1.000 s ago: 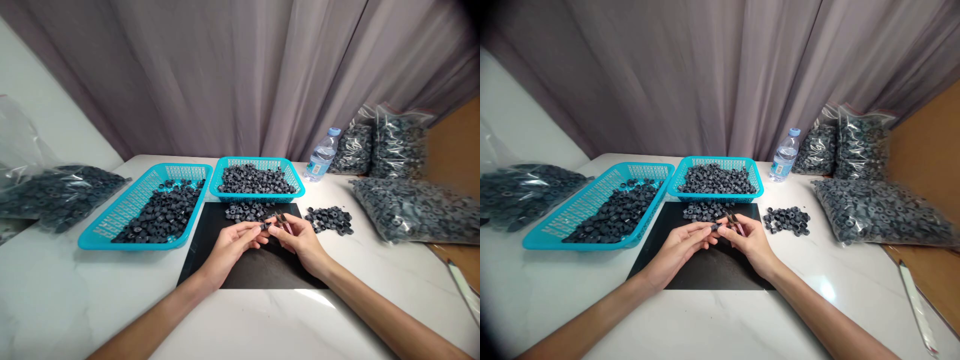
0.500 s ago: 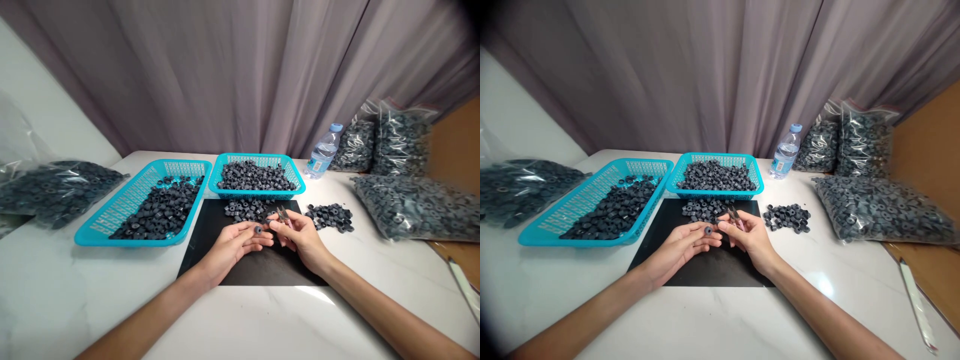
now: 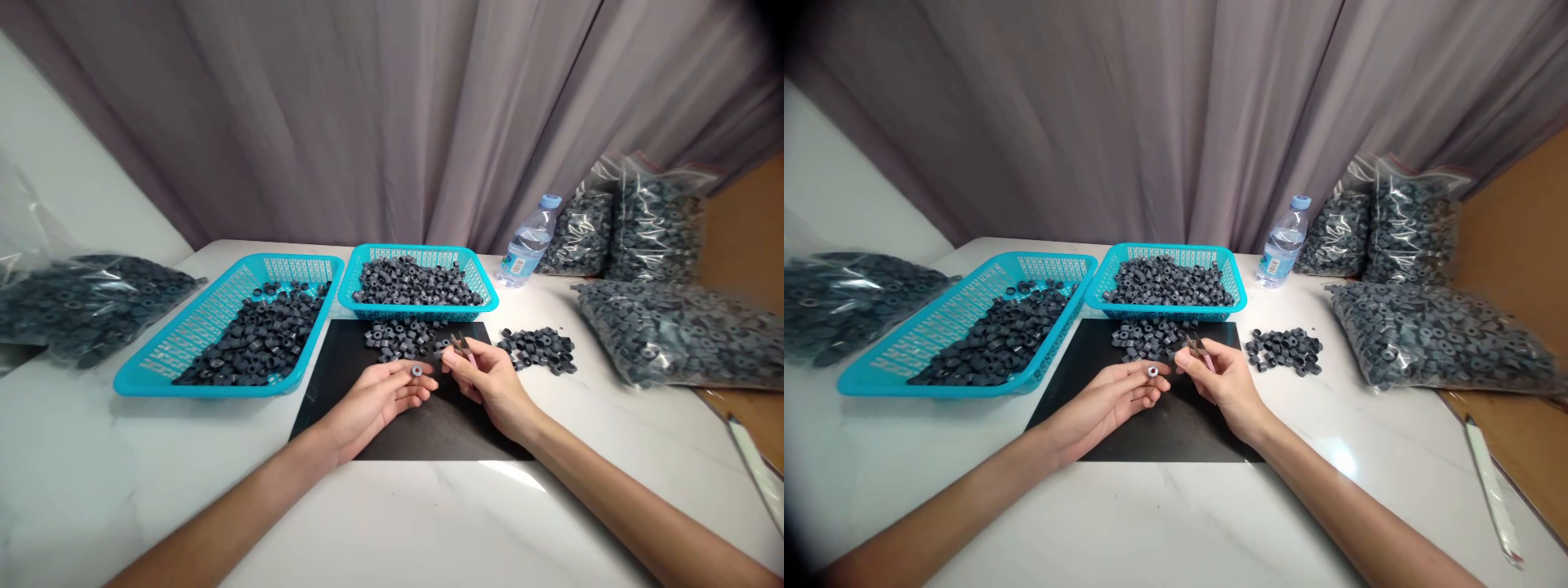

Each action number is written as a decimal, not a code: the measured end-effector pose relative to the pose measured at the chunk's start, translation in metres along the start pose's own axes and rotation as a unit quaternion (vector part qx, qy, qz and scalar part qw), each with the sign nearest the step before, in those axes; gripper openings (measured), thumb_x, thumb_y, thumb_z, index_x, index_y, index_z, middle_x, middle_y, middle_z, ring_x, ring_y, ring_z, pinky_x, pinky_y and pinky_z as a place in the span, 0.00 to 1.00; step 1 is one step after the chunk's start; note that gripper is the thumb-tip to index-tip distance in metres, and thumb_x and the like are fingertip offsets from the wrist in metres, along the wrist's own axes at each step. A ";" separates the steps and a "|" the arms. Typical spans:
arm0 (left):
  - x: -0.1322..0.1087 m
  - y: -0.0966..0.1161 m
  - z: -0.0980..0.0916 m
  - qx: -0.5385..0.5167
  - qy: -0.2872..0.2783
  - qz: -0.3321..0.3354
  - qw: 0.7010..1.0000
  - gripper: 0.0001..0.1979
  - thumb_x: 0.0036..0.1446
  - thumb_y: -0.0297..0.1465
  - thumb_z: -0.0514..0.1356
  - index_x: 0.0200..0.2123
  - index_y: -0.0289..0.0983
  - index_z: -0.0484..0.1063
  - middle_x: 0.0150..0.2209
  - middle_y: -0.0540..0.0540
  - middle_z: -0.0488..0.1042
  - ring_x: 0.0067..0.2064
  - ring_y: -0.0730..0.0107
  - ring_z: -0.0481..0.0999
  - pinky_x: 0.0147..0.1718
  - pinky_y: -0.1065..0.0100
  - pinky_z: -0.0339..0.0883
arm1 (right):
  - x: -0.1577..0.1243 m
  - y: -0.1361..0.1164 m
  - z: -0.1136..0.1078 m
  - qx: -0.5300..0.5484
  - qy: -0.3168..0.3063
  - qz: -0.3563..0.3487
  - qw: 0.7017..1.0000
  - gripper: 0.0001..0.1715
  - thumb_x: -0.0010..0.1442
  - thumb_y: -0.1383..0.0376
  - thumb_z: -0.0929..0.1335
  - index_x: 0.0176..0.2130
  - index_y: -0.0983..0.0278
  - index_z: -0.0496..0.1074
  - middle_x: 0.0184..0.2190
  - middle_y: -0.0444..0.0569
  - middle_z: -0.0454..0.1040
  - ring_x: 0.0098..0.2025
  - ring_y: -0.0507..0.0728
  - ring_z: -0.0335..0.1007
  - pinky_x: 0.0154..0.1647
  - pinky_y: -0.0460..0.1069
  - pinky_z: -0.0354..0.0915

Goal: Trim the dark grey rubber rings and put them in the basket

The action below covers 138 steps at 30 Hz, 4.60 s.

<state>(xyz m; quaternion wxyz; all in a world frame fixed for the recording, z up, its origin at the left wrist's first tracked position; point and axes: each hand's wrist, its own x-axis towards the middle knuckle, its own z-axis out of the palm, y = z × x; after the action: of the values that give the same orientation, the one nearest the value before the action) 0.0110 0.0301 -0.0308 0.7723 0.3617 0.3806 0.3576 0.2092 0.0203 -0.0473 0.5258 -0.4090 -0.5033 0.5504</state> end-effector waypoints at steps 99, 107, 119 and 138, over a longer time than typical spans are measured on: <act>-0.019 0.014 0.014 0.274 0.042 0.129 0.952 0.10 0.60 0.37 0.66 0.38 0.35 0.77 0.30 0.50 0.73 0.28 0.75 0.69 0.25 0.74 0.61 | 0.007 0.003 -0.009 -0.346 0.094 -0.177 0.917 0.14 0.70 0.60 0.64 0.38 0.62 0.76 0.40 0.52 0.74 0.39 0.59 0.71 0.39 0.52 0.65; -0.024 0.017 0.012 0.168 0.025 0.049 0.984 0.10 0.63 0.38 0.64 0.41 0.37 0.74 0.39 0.48 0.75 0.38 0.72 0.73 0.31 0.74 0.63 | 0.009 0.013 -0.015 -0.439 0.048 -0.156 0.884 0.20 0.70 0.64 0.63 0.56 0.55 0.76 0.59 0.52 0.71 0.57 0.63 0.72 0.56 0.57 0.69; -0.021 0.016 0.012 0.061 -0.066 -0.022 0.996 0.10 0.63 0.36 0.65 0.43 0.36 0.72 0.46 0.41 0.81 0.42 0.68 0.81 0.33 0.73 0.66 | 0.007 0.010 -0.011 -0.465 0.053 -0.128 0.875 0.10 0.67 0.66 0.64 0.46 0.58 0.74 0.43 0.49 0.75 0.42 0.60 0.75 0.41 0.53 0.68; -0.018 0.032 0.006 0.018 -0.007 0.027 0.999 0.06 0.60 0.24 0.65 0.40 0.35 0.82 0.39 0.45 0.80 0.36 0.76 0.76 0.40 0.76 0.71 | 0.007 0.008 -0.008 -0.432 0.073 -0.125 0.890 0.06 0.68 0.65 0.61 0.42 0.59 0.67 0.38 0.48 0.74 0.38 0.59 0.71 0.38 0.51 0.62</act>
<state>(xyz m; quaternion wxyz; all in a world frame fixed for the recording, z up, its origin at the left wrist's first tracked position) -0.0006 0.0291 0.0048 0.7587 0.3877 0.3717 0.3687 0.2150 0.0289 -0.0558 0.3974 -0.5685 -0.6984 0.1765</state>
